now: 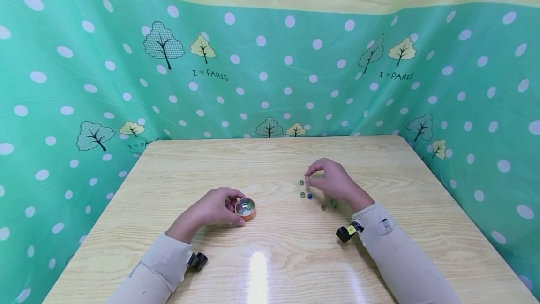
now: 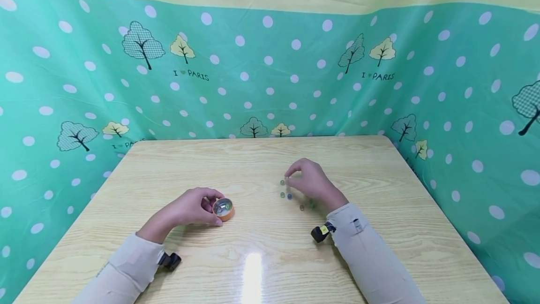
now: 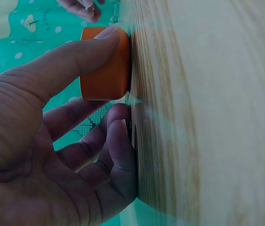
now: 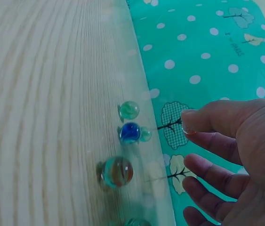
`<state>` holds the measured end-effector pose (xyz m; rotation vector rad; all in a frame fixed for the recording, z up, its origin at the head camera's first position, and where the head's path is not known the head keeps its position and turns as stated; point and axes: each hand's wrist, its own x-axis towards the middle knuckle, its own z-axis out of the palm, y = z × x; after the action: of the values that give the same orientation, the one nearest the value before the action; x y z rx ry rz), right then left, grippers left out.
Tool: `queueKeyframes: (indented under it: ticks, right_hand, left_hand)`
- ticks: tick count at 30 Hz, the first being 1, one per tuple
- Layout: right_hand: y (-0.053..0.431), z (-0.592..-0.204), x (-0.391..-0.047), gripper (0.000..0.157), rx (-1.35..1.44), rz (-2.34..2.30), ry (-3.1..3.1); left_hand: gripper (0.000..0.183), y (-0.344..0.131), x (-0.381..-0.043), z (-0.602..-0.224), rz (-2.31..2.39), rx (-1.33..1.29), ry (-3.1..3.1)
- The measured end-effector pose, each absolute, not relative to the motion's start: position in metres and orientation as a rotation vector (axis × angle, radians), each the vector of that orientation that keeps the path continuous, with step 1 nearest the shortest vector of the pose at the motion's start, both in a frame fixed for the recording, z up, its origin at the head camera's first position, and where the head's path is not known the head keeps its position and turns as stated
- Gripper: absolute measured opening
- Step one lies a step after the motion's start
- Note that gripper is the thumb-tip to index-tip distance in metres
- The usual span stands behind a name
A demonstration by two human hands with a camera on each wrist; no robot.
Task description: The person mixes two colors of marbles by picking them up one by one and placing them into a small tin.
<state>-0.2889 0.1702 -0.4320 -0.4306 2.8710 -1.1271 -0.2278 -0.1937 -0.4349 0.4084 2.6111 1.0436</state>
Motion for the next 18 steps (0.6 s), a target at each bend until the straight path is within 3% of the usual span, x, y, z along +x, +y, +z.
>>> queueKeyframes:
  ticks: [18]
  right_hand:
    - [0.136, -0.425, -0.282, 0.008, -0.557, -1.124, 2.859]
  left_hand:
    - [0.058, -0.196, -0.229, -0.436, 1.056, 0.449, 2.593]
